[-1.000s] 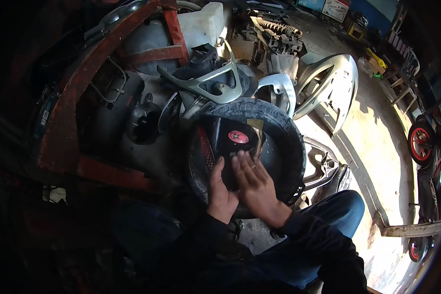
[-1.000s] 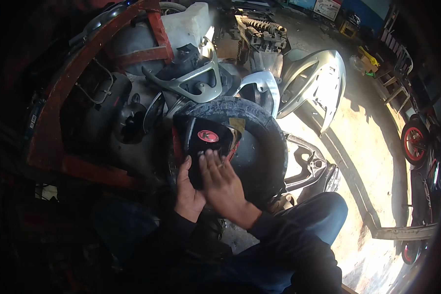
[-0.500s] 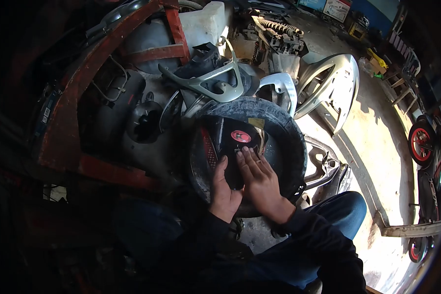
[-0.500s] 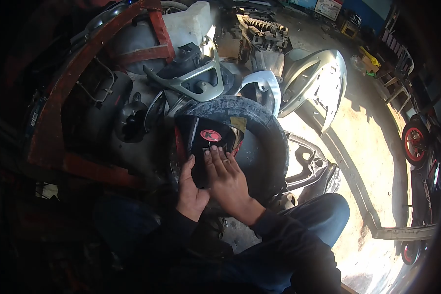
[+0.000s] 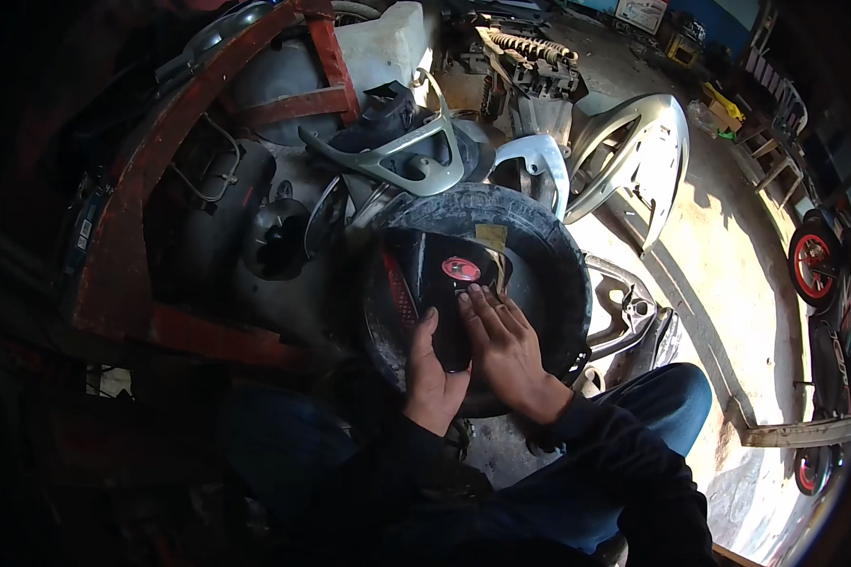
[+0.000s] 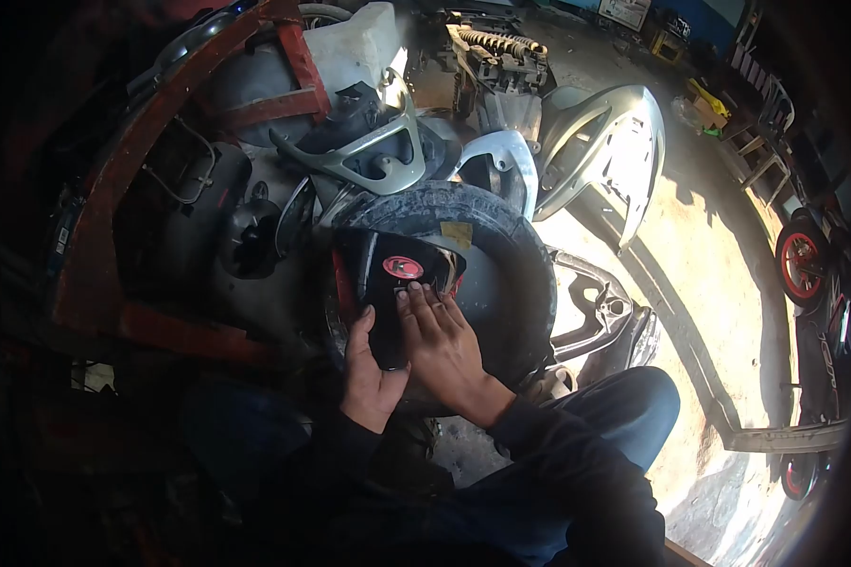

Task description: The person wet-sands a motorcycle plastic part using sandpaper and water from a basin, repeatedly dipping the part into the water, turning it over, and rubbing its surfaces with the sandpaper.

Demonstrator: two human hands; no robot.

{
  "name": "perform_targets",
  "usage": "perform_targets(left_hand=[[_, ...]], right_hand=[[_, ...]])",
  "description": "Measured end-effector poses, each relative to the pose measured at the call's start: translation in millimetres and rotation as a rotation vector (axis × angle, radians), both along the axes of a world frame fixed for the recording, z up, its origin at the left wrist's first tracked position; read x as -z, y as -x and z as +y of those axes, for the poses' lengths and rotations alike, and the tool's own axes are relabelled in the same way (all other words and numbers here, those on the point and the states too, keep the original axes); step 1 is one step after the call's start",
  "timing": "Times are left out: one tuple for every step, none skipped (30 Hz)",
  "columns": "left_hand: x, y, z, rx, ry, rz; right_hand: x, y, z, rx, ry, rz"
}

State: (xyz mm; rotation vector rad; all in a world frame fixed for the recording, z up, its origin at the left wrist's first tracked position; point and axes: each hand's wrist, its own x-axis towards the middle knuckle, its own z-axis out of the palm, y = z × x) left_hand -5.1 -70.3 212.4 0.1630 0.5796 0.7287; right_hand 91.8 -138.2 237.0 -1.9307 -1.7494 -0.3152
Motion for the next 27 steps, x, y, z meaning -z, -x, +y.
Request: perform_targets(left_hand=[[4.2, 3.6, 3.2, -0.002, -0.002, -0.002], [6.7, 10.1, 8.5, 0.071, 0.033, 0.014], [-0.4, 11.6, 11.7, 0.142, 0.069, 0.028], [-7.0, 11.1, 11.0, 0.123, 0.018, 0.038], [-14.0, 8.8, 9.4, 0.121, 0.019, 0.034], [-23.3, 6.3, 5.5, 0.061, 0.025, 0.095], [-27.0, 4.2, 1.8, 0.001, 0.032, 0.155], [-11.3, -0.5, 4.6, -0.012, -0.031, 0.051], [-8.0, 1.5, 7.9, -0.013, -0.032, 0.048], [-6.7, 6.2, 13.9, 0.048, 0.029, 0.049], [-7.1, 8.5, 18.5, 0.108, 0.089, 0.049], [-9.4, 9.2, 17.8, 0.088, 0.024, 0.060], [-9.3, 5.8, 14.7, 0.082, 0.026, 0.059], [-8.6, 0.8, 9.4, 0.010, -0.011, 0.024], [-7.9, -2.6, 5.9, -0.060, -0.050, -0.013], [-5.8, -2.5, 3.9, -0.022, -0.043, -0.036], [-7.9, 2.8, 4.7, -0.017, -0.046, -0.035], [-12.7, 8.6, 10.7, 0.047, -0.001, -0.053], [-15.4, 11.7, 13.4, 0.105, 0.051, -0.069], [-15.4, 11.2, 12.4, 0.067, 0.051, -0.027], [-12.9, 8.1, 9.5, 0.064, 0.052, -0.026], [-8.9, 3.5, 4.8, 0.023, -0.037, -0.027], [-6.9, -1.1, 2.6, -0.018, -0.128, -0.031], [-10.1, -1.8, 2.6, -0.030, -0.108, -0.002], [-13.6, 2.0, 5.5, -0.026, -0.113, -0.002], [-17.1, 7.2, 9.9, 0.010, -0.047, -0.012], [-21.1, 11.6, 10.8, 0.043, 0.024, -0.018]], right_hand=[[0.8, 5.5, -4.3, -0.002, -0.002, -0.002], [3.1, 15.8, -14.0, -0.048, -0.006, -0.075], [3.4, 24.8, -21.9, -0.095, -0.008, -0.149], [3.2, 31.5, -25.9, -0.134, -0.019, -0.151], [3.7, 23.5, -20.5, -0.136, -0.018, -0.154], [-4.0, 12.8, -9.5, -0.115, -0.029, -0.066], [-7.8, 7.3, -4.5, -0.093, -0.041, 0.021], [-5.1, 10.4, -8.3, -0.092, -0.040, 0.020], [0.7, 16.9, -15.2, -0.113, -0.038, -0.026], [7.4, 23.4, -21.1, -0.136, -0.040, -0.073], [12.3, 26.8, -23.0, -0.160, -0.042, -0.120], [15.3, 28.0, -23.8, -0.172, -0.044, -0.103], [8.8, 21.5, -17.4, -0.179, -0.042, -0.103], [-0.6, 9.6, -6.0, -0.110, -0.037, -0.047], [-7.4, 0.0, 3.0, -0.041, -0.034, 0.008], [-5.7, -4.4, 5.9, 0.000, -0.025, 0.073], [-0.2, 3.4, -2.7, 0.006, -0.027, 0.074], [7.2, 14.8, -15.3, -0.056, -0.028, -0.009], [11.1, 20.5, -21.6, -0.122, -0.021, -0.091], [13.5, 18.8, -20.8, -0.139, -0.017, -0.084], [10.1, 9.8, -12.0, -0.142, -0.016, -0.082], [4.2, -4.4, 2.2, -0.047, -0.014, -0.076], [1.1, -13.3, 9.9, 0.048, -0.014, -0.075], [2.6, -12.1, 8.5, 0.059, -0.010, -0.114], [2.2, -2.5, 2.2, 0.062, -0.015, -0.114], [1.2, 12.4, -8.9, -0.002, -0.020, -0.131], [0.7, 21.0, -15.1, -0.070, -0.021, -0.145]])
